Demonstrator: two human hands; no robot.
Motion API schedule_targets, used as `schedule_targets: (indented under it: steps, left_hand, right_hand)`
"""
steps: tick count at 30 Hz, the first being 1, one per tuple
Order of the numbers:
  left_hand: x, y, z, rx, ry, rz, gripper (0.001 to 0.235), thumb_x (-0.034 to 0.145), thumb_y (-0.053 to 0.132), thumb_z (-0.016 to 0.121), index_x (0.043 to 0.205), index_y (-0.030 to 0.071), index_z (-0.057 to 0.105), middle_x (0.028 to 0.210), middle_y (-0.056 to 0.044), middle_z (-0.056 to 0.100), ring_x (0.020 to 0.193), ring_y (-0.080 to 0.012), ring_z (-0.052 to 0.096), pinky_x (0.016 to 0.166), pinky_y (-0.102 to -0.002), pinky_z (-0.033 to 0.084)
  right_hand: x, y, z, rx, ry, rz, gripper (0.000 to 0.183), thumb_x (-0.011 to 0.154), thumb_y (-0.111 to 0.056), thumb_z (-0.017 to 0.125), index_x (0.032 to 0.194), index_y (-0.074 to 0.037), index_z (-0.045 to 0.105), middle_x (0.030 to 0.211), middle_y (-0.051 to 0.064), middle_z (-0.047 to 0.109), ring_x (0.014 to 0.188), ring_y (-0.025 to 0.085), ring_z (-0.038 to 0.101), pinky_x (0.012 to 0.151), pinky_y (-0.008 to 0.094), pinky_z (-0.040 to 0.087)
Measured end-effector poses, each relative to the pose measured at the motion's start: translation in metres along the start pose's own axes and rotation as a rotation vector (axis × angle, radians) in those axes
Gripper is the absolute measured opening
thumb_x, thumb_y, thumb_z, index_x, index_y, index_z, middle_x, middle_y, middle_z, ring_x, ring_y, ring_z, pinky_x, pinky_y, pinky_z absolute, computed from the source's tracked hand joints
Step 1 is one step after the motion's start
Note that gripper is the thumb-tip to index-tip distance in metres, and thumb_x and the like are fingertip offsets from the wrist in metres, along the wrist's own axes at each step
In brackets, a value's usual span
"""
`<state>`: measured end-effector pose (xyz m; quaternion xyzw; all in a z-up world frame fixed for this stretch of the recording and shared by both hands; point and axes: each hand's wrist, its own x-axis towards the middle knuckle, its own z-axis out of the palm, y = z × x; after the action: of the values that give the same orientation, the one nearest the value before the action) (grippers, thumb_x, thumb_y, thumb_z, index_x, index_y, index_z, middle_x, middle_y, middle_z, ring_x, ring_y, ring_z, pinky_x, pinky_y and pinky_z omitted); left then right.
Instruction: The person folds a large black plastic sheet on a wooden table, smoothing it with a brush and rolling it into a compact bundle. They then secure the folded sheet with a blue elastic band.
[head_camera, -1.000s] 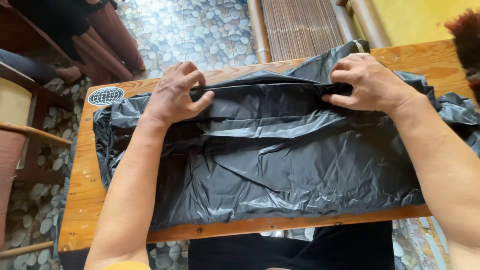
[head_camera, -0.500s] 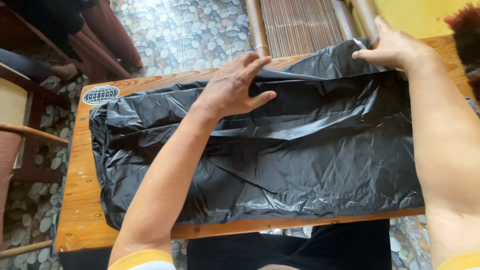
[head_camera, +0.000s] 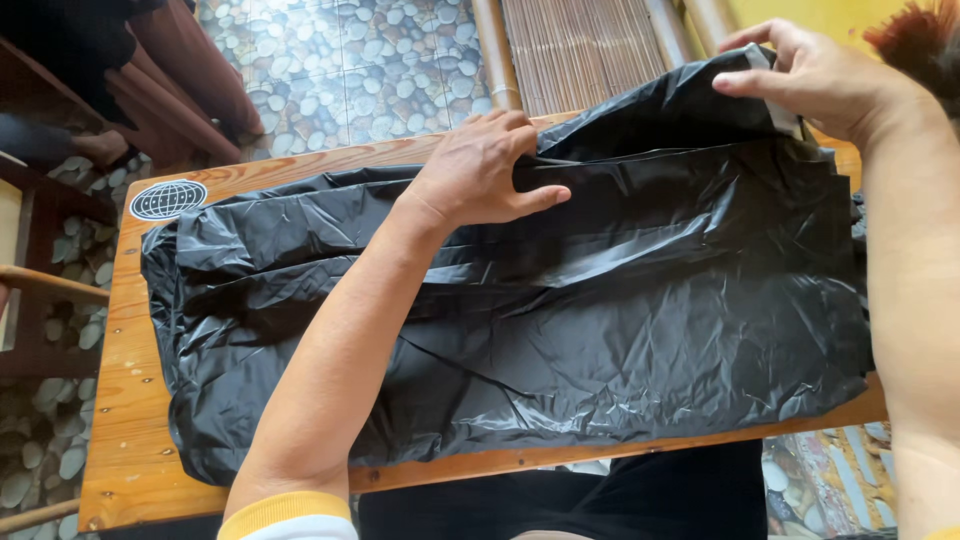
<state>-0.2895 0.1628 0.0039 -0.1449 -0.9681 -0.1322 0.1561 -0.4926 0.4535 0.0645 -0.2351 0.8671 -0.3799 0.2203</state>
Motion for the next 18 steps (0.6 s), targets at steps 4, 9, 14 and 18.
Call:
schedule_targets:
  steps: [4, 9, 14, 18]
  left_hand:
    - [0.014, 0.012, -0.001, -0.06, -0.099, -0.035, 0.058, 0.088, 0.067, 0.071, 0.109, 0.014, 0.061, 0.096, -0.005, 0.068, 0.083, -0.0286, 0.066, 0.061, -0.044, 0.049]
    - [0.012, 0.024, 0.007, -0.016, -0.022, 0.175, 0.043, 0.083, 0.042, 0.09, 0.089, 0.013, 0.058, 0.074, -0.001, 0.056, 0.068, -0.0269, 0.058, 0.061, -0.044, 0.042]
    - [-0.002, 0.043, 0.004, 0.108, 0.037, 0.219, 0.026, 0.093, 0.021, 0.079, 0.101, 0.009, 0.057, 0.099, -0.007, 0.058, 0.087, -0.0267, 0.058, 0.068, -0.041, 0.048]
    - [-0.007, 0.04, 0.018, 0.221, 0.071, 0.19, 0.056, 0.092, 0.029, 0.081, 0.139, 0.012, 0.054, 0.122, -0.014, 0.056, 0.106, -0.0303, 0.058, 0.084, -0.042, 0.052]
  right_hand:
    - [0.003, 0.01, 0.006, -0.018, -0.101, 0.058, 0.025, 0.098, -0.022, 0.069, 0.113, -0.015, 0.05, 0.096, 0.005, 0.055, 0.086, 0.017, 0.054, 0.075, 0.029, 0.041]
    - [0.016, 0.032, 0.007, -0.012, -0.016, -0.061, 0.01, 0.106, -0.018, 0.065, 0.116, -0.014, 0.066, 0.098, -0.001, 0.065, 0.088, 0.011, 0.059, 0.076, 0.025, 0.048]
    - [0.024, 0.048, 0.005, -0.025, 0.087, -0.148, 0.009, 0.109, -0.02, 0.068, 0.11, -0.015, 0.06, 0.092, -0.004, 0.06, 0.083, 0.006, 0.051, 0.071, 0.022, 0.041]
    - [-0.004, 0.026, -0.009, -0.304, 0.109, 0.001, 0.035, 0.104, -0.038, 0.072, 0.121, -0.008, 0.067, 0.101, 0.007, 0.067, 0.085, 0.02, 0.057, 0.074, 0.037, 0.044]
